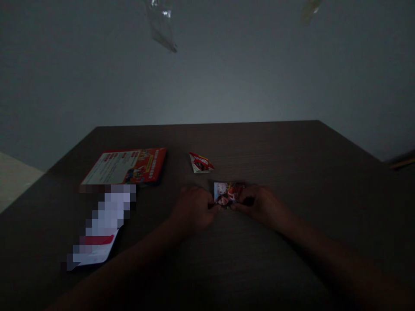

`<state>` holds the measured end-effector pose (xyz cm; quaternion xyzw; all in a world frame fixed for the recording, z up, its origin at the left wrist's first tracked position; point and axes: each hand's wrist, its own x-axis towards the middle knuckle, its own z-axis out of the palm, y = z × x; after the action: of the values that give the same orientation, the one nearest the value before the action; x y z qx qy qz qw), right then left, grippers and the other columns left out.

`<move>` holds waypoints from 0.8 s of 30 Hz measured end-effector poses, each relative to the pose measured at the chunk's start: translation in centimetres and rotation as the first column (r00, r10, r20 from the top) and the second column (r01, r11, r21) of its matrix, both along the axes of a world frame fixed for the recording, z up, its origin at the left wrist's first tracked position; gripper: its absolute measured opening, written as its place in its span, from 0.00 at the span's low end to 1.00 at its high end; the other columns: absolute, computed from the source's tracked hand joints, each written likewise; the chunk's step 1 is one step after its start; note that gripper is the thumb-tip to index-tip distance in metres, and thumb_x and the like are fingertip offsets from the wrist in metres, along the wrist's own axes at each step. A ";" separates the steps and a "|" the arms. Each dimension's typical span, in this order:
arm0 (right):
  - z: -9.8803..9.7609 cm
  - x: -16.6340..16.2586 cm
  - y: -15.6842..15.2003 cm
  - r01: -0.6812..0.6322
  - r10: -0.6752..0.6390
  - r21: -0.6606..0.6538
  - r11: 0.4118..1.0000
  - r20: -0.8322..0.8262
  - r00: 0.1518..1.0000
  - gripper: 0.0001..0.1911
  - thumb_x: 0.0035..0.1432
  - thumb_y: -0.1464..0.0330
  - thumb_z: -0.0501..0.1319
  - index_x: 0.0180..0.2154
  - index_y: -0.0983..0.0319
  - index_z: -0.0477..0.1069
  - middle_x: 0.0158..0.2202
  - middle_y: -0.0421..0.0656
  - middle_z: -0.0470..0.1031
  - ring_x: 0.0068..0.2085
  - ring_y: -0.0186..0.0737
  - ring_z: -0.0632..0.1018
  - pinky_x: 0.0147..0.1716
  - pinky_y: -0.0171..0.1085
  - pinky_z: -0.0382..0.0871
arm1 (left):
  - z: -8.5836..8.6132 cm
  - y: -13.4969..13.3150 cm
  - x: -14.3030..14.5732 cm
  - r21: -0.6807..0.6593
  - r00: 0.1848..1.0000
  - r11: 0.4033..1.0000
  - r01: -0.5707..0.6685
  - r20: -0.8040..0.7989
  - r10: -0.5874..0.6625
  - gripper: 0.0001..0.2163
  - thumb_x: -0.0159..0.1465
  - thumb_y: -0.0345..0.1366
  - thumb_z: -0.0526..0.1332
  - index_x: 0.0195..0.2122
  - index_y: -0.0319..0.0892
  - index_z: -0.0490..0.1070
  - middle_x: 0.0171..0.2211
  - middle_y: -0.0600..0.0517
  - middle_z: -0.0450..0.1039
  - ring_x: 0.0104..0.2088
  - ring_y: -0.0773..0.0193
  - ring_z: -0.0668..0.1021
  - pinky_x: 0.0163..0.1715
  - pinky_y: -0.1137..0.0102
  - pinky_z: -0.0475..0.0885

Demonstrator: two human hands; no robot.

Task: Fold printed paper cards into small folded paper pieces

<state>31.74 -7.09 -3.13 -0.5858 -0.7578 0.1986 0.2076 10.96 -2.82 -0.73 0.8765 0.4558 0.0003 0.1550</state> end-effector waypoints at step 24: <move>0.6 0.7 0.4 0.142 -0.137 -0.011 0.990 0.204 0.969 0.19 0.46 0.49 0.64 0.25 0.59 0.72 0.23 0.40 0.75 0.22 0.36 0.72 0.20 0.33 0.53 | -0.3 1.2 -1.1 -0.111 0.991 0.990 -0.084 0.094 0.094 0.13 0.52 0.41 0.64 0.37 0.44 0.72 0.39 0.48 0.71 0.44 0.53 0.72 0.44 0.59 0.64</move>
<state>32.40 -6.73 -2.57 -0.6573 -0.7294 0.1323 0.1353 9.84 -1.62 -1.05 0.8446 0.4857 0.0263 0.2238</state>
